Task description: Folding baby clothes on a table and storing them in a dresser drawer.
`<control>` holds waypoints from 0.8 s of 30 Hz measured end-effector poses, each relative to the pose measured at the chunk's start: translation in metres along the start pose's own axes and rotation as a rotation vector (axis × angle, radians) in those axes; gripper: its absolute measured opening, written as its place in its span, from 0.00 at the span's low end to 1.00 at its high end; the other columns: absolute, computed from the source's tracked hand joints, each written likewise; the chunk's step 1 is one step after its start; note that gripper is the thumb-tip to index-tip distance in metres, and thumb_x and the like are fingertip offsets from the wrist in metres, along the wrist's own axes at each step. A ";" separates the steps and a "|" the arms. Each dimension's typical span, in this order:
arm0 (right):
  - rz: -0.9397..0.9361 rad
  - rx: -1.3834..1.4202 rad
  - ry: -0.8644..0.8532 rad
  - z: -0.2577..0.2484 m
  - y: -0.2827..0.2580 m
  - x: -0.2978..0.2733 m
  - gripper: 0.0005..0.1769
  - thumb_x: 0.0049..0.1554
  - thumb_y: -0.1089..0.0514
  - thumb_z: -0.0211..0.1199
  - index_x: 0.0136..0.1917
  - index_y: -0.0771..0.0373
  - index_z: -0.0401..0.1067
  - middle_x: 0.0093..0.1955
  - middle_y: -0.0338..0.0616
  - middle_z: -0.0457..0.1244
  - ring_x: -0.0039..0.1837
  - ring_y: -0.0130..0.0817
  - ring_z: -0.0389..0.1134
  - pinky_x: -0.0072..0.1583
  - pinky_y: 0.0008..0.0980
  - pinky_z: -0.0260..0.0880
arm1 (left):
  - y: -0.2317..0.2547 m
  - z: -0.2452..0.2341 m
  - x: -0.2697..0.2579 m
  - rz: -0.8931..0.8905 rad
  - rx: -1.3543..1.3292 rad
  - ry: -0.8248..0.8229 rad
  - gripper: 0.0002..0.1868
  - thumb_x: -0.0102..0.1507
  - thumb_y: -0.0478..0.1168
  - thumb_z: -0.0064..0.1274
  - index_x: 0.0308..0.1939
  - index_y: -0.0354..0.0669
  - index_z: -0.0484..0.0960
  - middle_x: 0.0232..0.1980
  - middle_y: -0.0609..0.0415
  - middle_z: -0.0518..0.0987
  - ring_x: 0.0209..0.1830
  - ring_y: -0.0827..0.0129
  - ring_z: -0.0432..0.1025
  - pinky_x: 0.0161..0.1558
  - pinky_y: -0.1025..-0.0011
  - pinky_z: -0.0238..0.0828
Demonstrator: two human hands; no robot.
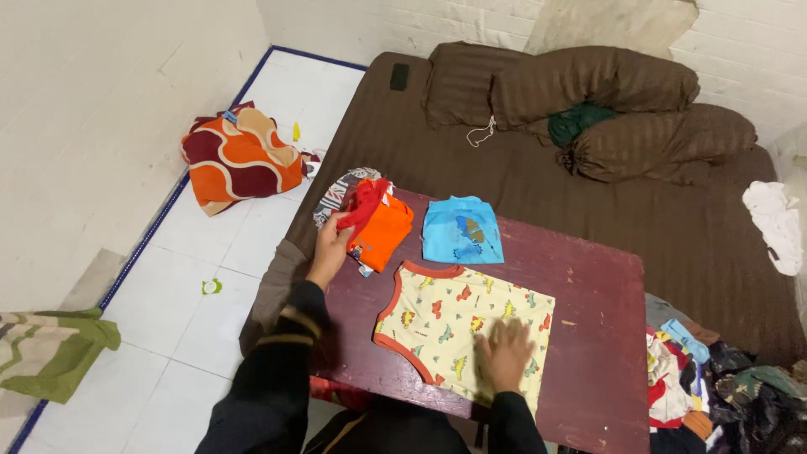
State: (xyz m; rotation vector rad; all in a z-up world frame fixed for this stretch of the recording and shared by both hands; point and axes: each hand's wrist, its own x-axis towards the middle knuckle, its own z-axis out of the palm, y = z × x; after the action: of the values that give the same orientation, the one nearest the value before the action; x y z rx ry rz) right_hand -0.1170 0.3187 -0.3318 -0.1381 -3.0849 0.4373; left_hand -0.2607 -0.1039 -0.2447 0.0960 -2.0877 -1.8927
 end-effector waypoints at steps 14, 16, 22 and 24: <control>0.323 2.245 -0.716 -0.080 -0.108 0.015 0.36 0.67 0.37 0.45 0.76 0.66 0.59 0.74 0.53 0.60 0.74 0.46 0.61 0.75 0.47 0.60 | 0.069 0.090 -0.200 0.172 0.281 -0.559 0.22 0.61 0.41 0.55 0.58 0.40 0.77 0.57 0.47 0.80 0.63 0.57 0.73 0.65 0.53 0.67; 0.290 2.275 -0.749 -0.090 -0.105 0.006 0.37 0.68 0.38 0.44 0.75 0.70 0.60 0.73 0.55 0.61 0.73 0.46 0.62 0.74 0.46 0.60 | 0.061 0.107 -0.202 -0.239 -0.005 -0.451 0.22 0.67 0.47 0.55 0.59 0.36 0.74 0.53 0.46 0.79 0.57 0.63 0.76 0.61 0.60 0.75; 0.300 2.228 -0.772 -0.132 -0.081 -0.008 0.38 0.67 0.37 0.43 0.76 0.68 0.58 0.75 0.54 0.59 0.74 0.45 0.60 0.75 0.47 0.57 | 0.060 0.131 -0.194 -0.240 0.024 -0.179 0.35 0.62 0.49 0.63 0.63 0.32 0.66 0.51 0.47 0.76 0.50 0.66 0.73 0.50 0.62 0.74; 0.201 2.259 -0.746 -0.149 -0.070 -0.011 0.40 0.66 0.35 0.43 0.76 0.69 0.58 0.77 0.54 0.58 0.77 0.47 0.58 0.76 0.47 0.55 | 0.048 0.127 -0.193 -0.426 -0.422 -0.189 0.23 0.67 0.44 0.51 0.61 0.32 0.77 0.46 0.47 0.80 0.39 0.64 0.73 0.40 0.61 0.70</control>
State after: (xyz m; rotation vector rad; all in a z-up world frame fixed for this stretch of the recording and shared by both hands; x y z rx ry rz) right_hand -0.1063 0.2920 -0.1696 -0.1620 -0.9104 3.5388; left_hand -0.1059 0.0739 -0.2429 0.2922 -1.8318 -2.6523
